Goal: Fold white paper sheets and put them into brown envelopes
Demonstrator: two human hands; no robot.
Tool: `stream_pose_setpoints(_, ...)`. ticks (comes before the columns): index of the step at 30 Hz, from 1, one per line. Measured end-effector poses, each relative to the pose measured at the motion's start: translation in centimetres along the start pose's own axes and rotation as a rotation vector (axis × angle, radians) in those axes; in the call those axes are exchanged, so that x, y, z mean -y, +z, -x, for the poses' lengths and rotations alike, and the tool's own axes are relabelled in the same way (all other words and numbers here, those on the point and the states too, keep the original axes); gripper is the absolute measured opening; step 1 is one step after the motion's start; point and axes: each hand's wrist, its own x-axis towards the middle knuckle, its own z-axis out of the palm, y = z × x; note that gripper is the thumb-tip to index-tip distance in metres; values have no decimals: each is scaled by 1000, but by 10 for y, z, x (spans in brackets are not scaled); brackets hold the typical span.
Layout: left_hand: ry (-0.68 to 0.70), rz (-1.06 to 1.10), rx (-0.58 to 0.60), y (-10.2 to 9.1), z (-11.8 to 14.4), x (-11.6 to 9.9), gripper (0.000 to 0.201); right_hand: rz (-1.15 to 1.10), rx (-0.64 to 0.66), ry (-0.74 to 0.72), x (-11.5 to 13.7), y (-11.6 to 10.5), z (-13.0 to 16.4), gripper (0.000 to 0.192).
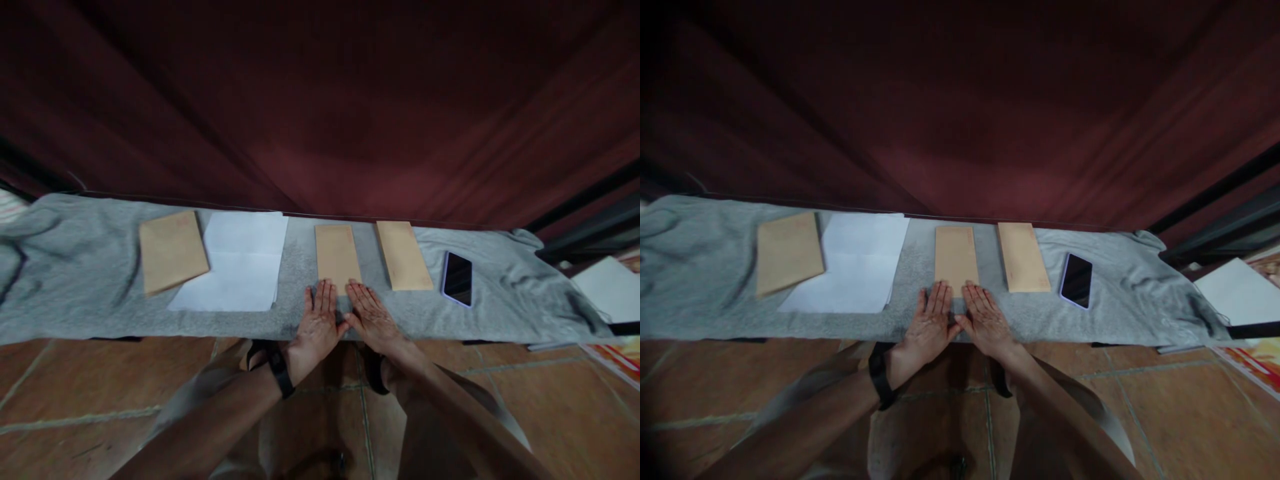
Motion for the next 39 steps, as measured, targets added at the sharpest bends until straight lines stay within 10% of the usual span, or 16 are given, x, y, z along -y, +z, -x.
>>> stream_pose_setpoints(12, -74, -82, 59, -15, 7, -7, 102, 70, -58, 36, -2, -3, 11, 69)
stream_pose_setpoints(26, -39, -93, 25, -7, 8, -10, 62, -67, 74, -55, 34, -12, -6, 57)
stream_pose_setpoints(39, -35, -54, 64, -9, 7, -4, 74, -7, -1, 4, 35, -12, -2, 59)
